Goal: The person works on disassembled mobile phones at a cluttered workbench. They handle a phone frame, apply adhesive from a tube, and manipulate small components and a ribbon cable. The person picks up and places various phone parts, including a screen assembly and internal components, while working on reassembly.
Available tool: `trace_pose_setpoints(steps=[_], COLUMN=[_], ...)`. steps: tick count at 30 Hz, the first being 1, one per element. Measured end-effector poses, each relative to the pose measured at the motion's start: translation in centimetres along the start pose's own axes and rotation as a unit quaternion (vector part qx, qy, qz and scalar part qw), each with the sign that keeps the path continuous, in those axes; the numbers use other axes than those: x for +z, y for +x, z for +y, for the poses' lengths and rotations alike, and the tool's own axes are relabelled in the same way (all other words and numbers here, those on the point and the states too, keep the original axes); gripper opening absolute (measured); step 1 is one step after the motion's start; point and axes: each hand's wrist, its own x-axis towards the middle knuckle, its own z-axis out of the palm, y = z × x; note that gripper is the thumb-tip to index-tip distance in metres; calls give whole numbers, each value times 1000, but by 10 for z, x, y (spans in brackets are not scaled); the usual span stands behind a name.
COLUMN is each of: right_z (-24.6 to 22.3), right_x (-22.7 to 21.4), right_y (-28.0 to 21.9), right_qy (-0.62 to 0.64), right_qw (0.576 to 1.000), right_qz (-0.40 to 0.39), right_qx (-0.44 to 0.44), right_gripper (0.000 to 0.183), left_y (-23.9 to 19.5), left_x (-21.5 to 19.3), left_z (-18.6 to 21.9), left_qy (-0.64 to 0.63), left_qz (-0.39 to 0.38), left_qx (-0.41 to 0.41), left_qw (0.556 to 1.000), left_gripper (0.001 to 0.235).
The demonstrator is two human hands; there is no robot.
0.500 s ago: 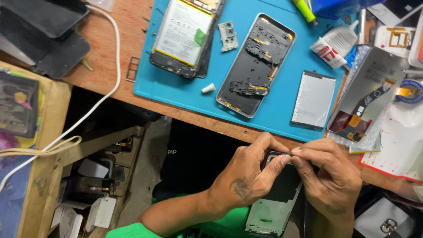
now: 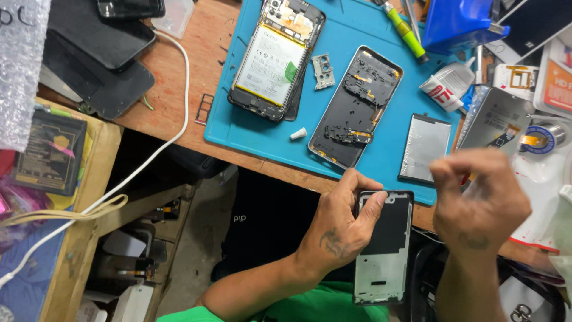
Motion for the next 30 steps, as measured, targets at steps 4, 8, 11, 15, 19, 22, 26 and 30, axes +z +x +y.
trace_pose_setpoints(steps=[4,8,11,15,19,22,26,30], right_z=[8,22,34,43,45,42,35,14], right_x=[15,54,82,114,128,128,112,71], right_y=[68,129,160,178,184,183,179,163], right_qy=[-125,-152,-185,-210,-234,-269,-253,-206], right_qw=[986,966,956,944,940,932,935,957], right_qz=[-31,-55,-75,-80,-105,-117,-124,-143], right_qx=[-104,-204,-216,-242,-225,-212,-216,-147], right_gripper=[22,9,12,8,9,6,11,12], left_y=[8,6,6,6,6,7,8,8], left_x=[2,-1,-2,-4,-7,-8,-6,-3], left_z=[1,4,5,6,7,8,6,5], left_qy=[-25,-19,-20,-26,-37,-39,-35,-64], left_qz=[-1,2,5,-6,-15,-19,-23,-18], left_qx=[-18,-17,-6,-8,-16,-25,-30,-50], left_qw=[1000,1000,1000,1000,999,999,999,997], left_gripper=[22,22,21,22,21,21,21,20])
